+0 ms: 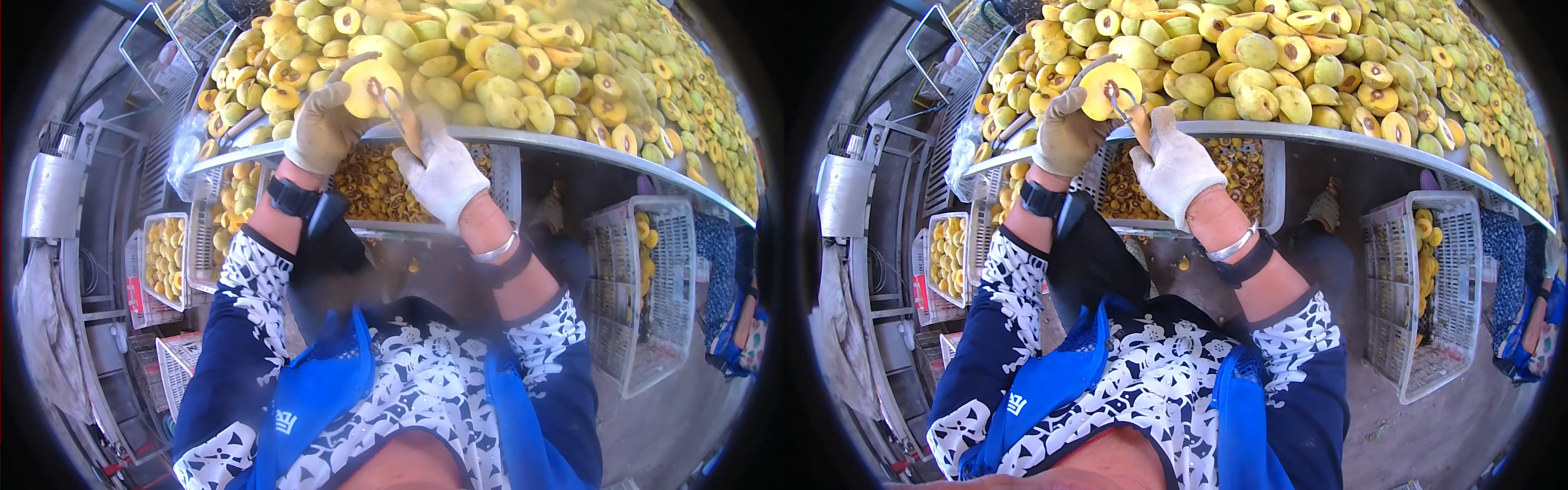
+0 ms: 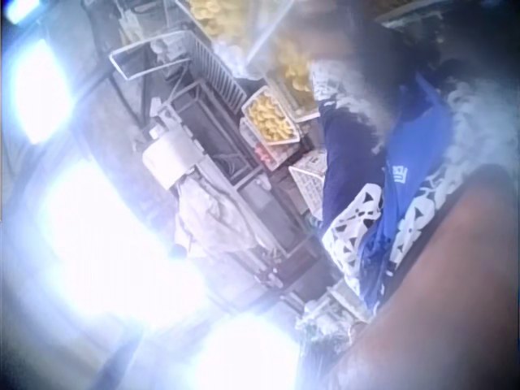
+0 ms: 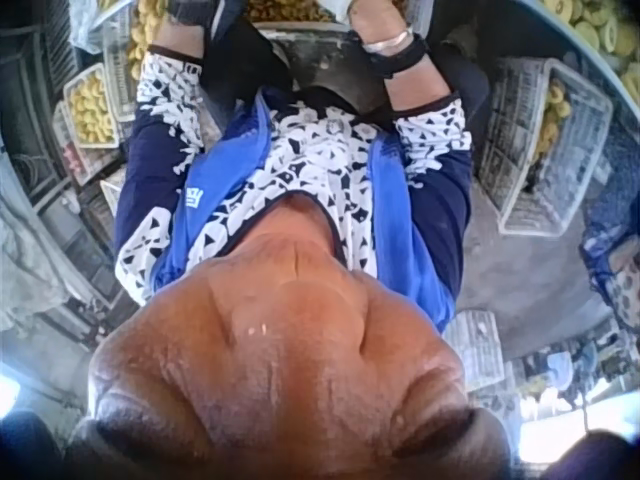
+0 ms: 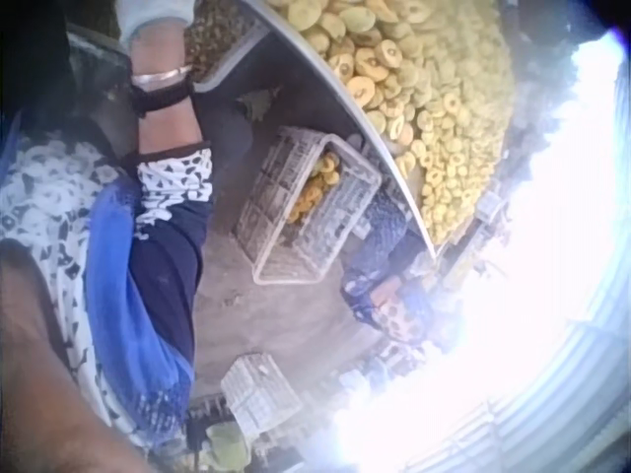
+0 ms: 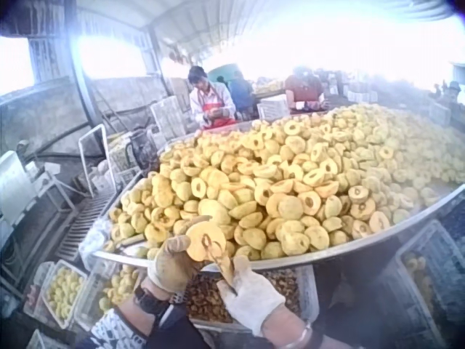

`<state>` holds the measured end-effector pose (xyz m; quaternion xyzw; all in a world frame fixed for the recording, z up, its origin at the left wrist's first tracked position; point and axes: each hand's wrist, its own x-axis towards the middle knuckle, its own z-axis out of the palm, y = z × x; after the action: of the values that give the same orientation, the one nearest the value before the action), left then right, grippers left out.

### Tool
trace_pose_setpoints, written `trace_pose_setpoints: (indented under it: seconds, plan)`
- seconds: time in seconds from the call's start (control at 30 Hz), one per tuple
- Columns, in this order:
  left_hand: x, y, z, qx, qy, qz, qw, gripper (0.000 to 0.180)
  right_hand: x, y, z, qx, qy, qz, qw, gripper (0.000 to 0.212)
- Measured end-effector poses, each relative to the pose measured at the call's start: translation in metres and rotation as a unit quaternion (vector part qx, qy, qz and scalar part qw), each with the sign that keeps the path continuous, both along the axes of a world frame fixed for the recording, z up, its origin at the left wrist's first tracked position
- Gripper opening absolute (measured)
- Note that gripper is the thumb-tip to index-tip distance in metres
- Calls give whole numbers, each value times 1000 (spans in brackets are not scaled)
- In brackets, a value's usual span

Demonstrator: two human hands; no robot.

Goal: The person pits peaches by picking up a half-peach from a pile, using a small curved pitting tool to remove the pit into a center bin, and placing the pitted peach into a side crate.

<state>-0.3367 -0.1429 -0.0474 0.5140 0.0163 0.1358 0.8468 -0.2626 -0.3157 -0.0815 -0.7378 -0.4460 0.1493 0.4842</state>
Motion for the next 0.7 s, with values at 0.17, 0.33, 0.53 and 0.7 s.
trace_pose_setpoints:
  seconds: [0.17,0.33,0.53,0.7]
  plan:
    - [9,-30,-11,21,-37,43,998,64,1,3,3,-37,-41,-39,998,42]
    - [17,-35,-19,34,-56,83,994,66,4,3,-3,-33,-107,-43,993,42]
    - [18,-33,-27,32,-66,112,991,56,3,5,-2,-74,-114,-50,990,42]
    - [19,-41,-30,58,-18,202,977,49,1,9,-4,-151,-98,-25,983,47]
